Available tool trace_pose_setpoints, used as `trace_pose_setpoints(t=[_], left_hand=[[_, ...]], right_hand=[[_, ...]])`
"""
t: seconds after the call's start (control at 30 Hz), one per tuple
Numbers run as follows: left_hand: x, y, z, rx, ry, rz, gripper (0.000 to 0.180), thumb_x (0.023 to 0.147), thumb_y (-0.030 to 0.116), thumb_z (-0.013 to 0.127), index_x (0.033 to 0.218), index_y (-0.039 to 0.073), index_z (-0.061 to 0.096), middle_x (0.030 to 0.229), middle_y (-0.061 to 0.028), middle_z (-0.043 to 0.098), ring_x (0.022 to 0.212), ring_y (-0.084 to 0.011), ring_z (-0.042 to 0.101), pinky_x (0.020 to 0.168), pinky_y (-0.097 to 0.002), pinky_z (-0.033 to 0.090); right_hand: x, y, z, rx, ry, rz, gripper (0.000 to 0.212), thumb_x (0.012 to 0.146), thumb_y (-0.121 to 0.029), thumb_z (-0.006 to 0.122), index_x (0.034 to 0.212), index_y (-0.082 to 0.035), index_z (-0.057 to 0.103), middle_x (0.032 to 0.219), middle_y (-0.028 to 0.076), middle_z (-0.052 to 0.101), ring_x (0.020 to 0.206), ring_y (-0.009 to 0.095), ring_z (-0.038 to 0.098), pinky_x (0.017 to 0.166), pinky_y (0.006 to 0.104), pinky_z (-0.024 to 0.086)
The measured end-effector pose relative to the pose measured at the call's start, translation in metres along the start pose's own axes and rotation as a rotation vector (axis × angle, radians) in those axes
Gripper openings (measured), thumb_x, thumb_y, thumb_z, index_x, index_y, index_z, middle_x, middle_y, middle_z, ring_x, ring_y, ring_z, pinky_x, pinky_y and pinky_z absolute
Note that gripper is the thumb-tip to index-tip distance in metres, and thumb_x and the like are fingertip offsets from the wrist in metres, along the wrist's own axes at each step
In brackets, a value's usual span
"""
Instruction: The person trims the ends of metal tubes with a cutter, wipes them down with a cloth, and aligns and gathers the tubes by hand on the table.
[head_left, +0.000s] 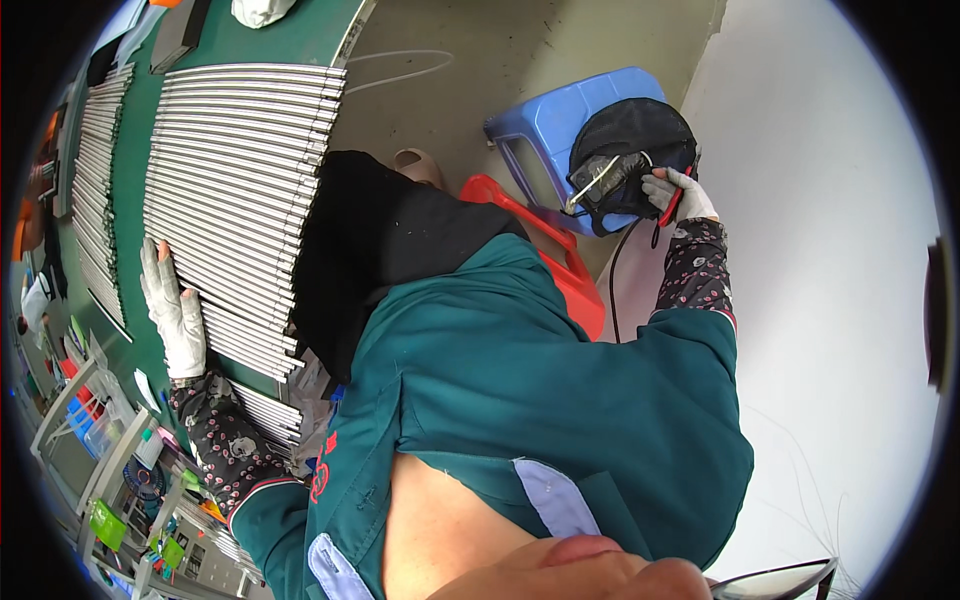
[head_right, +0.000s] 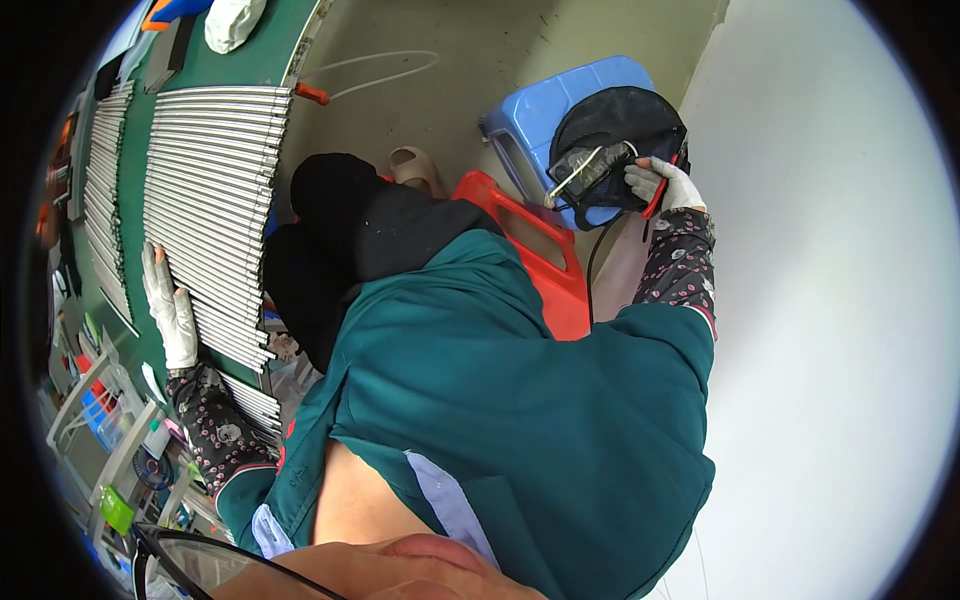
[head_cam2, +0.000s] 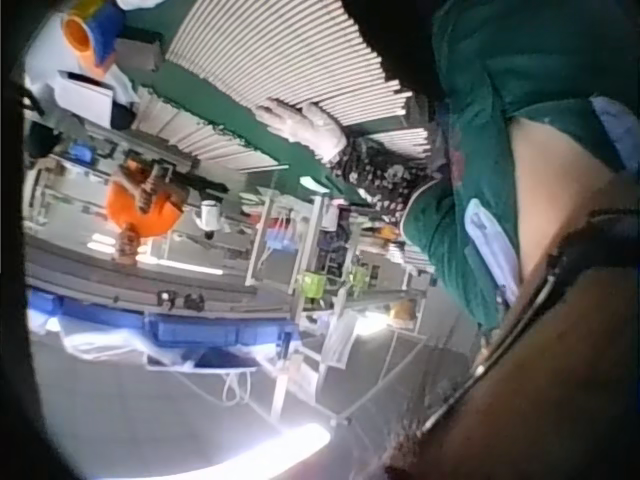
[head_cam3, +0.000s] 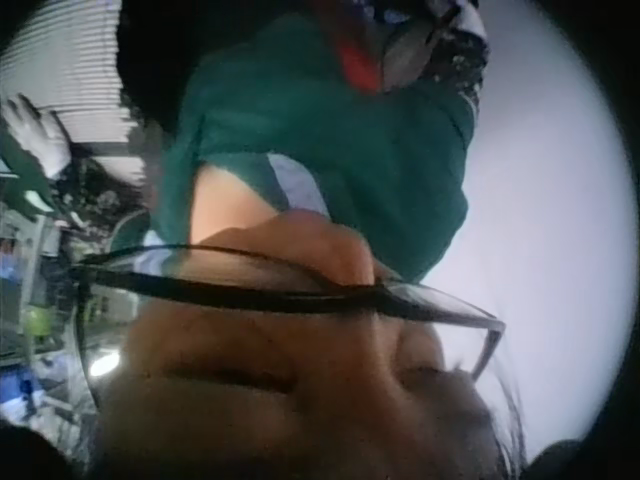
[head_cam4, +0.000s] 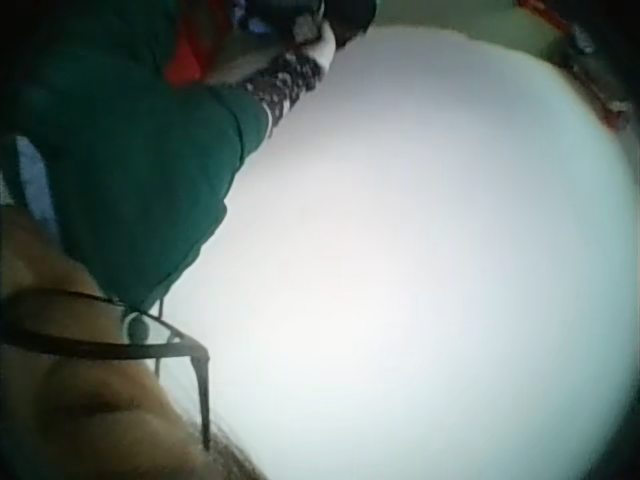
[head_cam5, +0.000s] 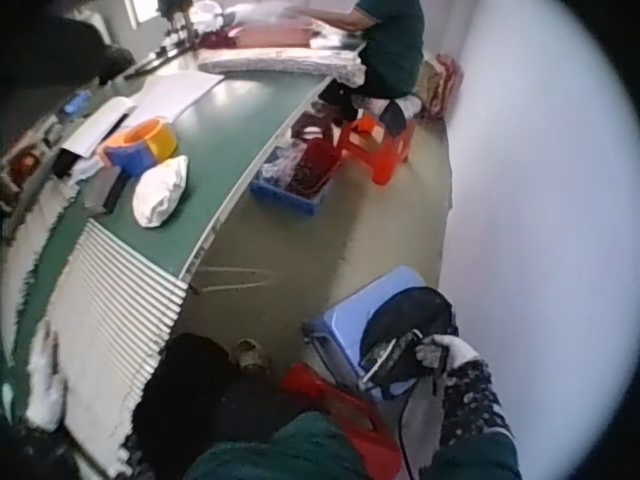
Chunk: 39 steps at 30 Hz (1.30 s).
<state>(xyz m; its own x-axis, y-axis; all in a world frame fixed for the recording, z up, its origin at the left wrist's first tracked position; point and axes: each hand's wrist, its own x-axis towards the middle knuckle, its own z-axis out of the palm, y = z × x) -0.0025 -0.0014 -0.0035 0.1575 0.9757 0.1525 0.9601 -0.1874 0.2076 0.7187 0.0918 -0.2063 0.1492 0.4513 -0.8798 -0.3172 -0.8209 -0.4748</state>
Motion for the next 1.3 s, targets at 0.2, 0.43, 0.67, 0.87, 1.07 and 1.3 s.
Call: trace_pose_setpoints(t=[0.2,0.43,0.67,0.87,1.07,1.3], left_hand=[[0.000,0.002,0.000,-0.007,-0.003,0.000,0.066,0.103,0.053,0.040,0.153,0.010,0.038,0.159,-0.0174,0.032,0.148,-0.0367,0.026,0.121,-0.0461,0.019],[0.004,0.000,0.002,-0.010,-0.002,-0.006,0.066,0.103,0.053,0.041,0.153,0.009,0.037,0.159,-0.0175,0.032,0.148,-0.0370,0.027,0.120,-0.0461,0.021],[-0.010,0.000,-0.008,0.086,0.002,-0.020,0.059,0.100,0.040,0.048,0.147,0.004,0.045,0.156,-0.0200,0.037,0.144,-0.0407,0.031,0.118,-0.0469,0.025],[0.012,0.026,-0.006,0.175,0.029,-0.073,0.057,0.087,0.027,0.059,0.139,0.007,0.052,0.148,-0.0228,0.042,0.141,-0.0402,0.036,0.114,-0.0522,0.031],[0.000,0.016,-0.003,0.246,-0.003,-0.068,0.070,0.096,0.054,0.044,0.148,0.008,0.040,0.155,-0.0240,0.032,0.144,-0.0439,0.028,0.117,-0.0597,0.021],[0.002,0.014,-0.017,0.199,0.062,-0.186,0.068,0.093,0.041,0.053,0.148,0.003,0.039,0.152,-0.0281,0.034,0.144,-0.0439,0.029,0.117,-0.0573,0.021]], right_hand=[[0.017,0.007,-0.016,0.036,0.011,0.012,0.030,0.098,-0.026,0.057,0.114,-0.002,0.067,0.113,0.017,0.072,0.095,0.028,0.072,0.079,0.0364,0.059],[0.019,0.006,-0.020,0.014,-0.005,0.007,0.031,0.098,-0.028,0.060,0.113,-0.002,0.067,0.111,0.016,0.072,0.094,0.028,0.072,0.078,0.0367,0.060],[0.035,0.012,-0.013,0.022,-0.102,-0.085,0.032,0.096,-0.028,0.062,0.112,-0.001,0.065,0.107,0.019,0.072,0.091,0.030,0.071,0.082,0.0374,0.057],[0.031,-0.022,-0.019,-0.130,-0.289,-0.044,0.026,0.099,-0.034,0.058,0.102,-0.009,0.062,0.075,0.002,0.055,0.064,0.014,0.050,0.059,0.0287,0.043],[-0.102,-0.086,0.182,-0.626,-0.735,-0.412,0.023,0.094,-0.022,0.066,0.095,0.001,0.062,0.076,0.009,0.065,0.062,0.013,0.060,0.058,0.0263,0.049],[-0.253,-0.014,0.339,-1.400,-1.583,-0.761,0.017,0.080,0.005,0.071,0.097,0.001,0.070,0.083,0.010,0.070,0.074,0.017,0.069,0.070,0.0276,0.054]])
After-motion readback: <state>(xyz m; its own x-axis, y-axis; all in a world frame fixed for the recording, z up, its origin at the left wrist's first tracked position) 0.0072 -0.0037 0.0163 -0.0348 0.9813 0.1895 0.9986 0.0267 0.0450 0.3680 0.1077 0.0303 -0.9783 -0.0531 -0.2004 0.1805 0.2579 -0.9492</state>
